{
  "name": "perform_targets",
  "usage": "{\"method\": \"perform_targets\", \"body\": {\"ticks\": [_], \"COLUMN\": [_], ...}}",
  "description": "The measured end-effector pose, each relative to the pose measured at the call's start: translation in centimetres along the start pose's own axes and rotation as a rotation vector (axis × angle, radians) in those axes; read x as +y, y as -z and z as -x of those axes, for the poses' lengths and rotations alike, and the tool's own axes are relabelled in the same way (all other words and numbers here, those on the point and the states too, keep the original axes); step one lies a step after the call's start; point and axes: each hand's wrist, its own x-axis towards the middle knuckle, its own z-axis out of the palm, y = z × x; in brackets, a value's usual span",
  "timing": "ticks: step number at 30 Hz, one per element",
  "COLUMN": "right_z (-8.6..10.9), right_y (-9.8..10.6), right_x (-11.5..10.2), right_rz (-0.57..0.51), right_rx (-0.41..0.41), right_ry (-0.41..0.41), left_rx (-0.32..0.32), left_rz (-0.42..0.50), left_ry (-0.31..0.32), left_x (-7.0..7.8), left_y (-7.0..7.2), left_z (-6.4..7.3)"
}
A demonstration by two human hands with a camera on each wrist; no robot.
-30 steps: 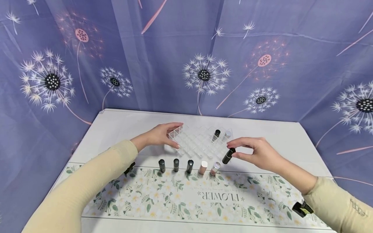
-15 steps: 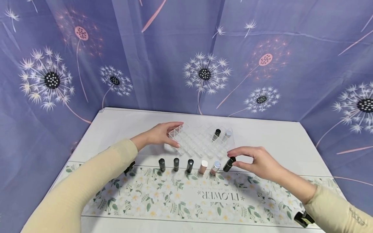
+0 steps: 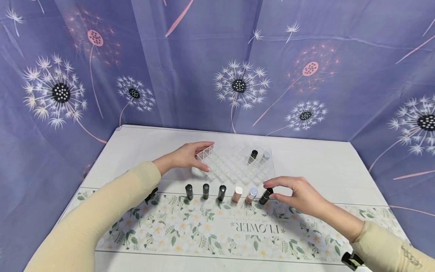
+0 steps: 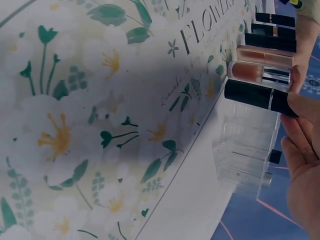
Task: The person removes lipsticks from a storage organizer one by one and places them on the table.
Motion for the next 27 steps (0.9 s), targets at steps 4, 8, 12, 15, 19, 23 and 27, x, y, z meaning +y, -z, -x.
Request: {"method": "perform_targets", "body": {"ticks": [4,8,12,15,19,23,27], "right_z": [0.14,0.16,0.13,0.11,0.13,0.19,0.23], "right_y": [-0.23,-0.34,-0.41,-0.50,-0.60,-0.67,-0.72], "right_x": [0.13,0.17,0.24,0.33,0.46,0.50,0.48], "right_rz": [0.002,0.006,0.012,0.012,0.008,0.003,-0.003], "right_rx": [0.000,-0.001,0.002,0.004,0.002,-0.003,-0.007], "right_ry": [-0.005,-0.007,-0.004,0.002,0.009,0.009,0.010], "left_rx": [0.001,0.001,0.000,0.002,0.002,0.002,0.002], "left_rz": [0.001,0.012,0.017,0.015,0.010,0.000,-0.005], "left_ry": [0.001,-0.003,-0.007,-0.002,0.006,0.008,0.007], "left_x": [0.03,0.09,0.11,0.13,0.16,0.05,-0.11], "left_y": [-0.01,-0.02,-0.04,-0.04,0.04,0.08,0.07], "left_z": [-0.04,-0.02,-0.01,-0.01,-0.02,-0.07,-0.09]}}
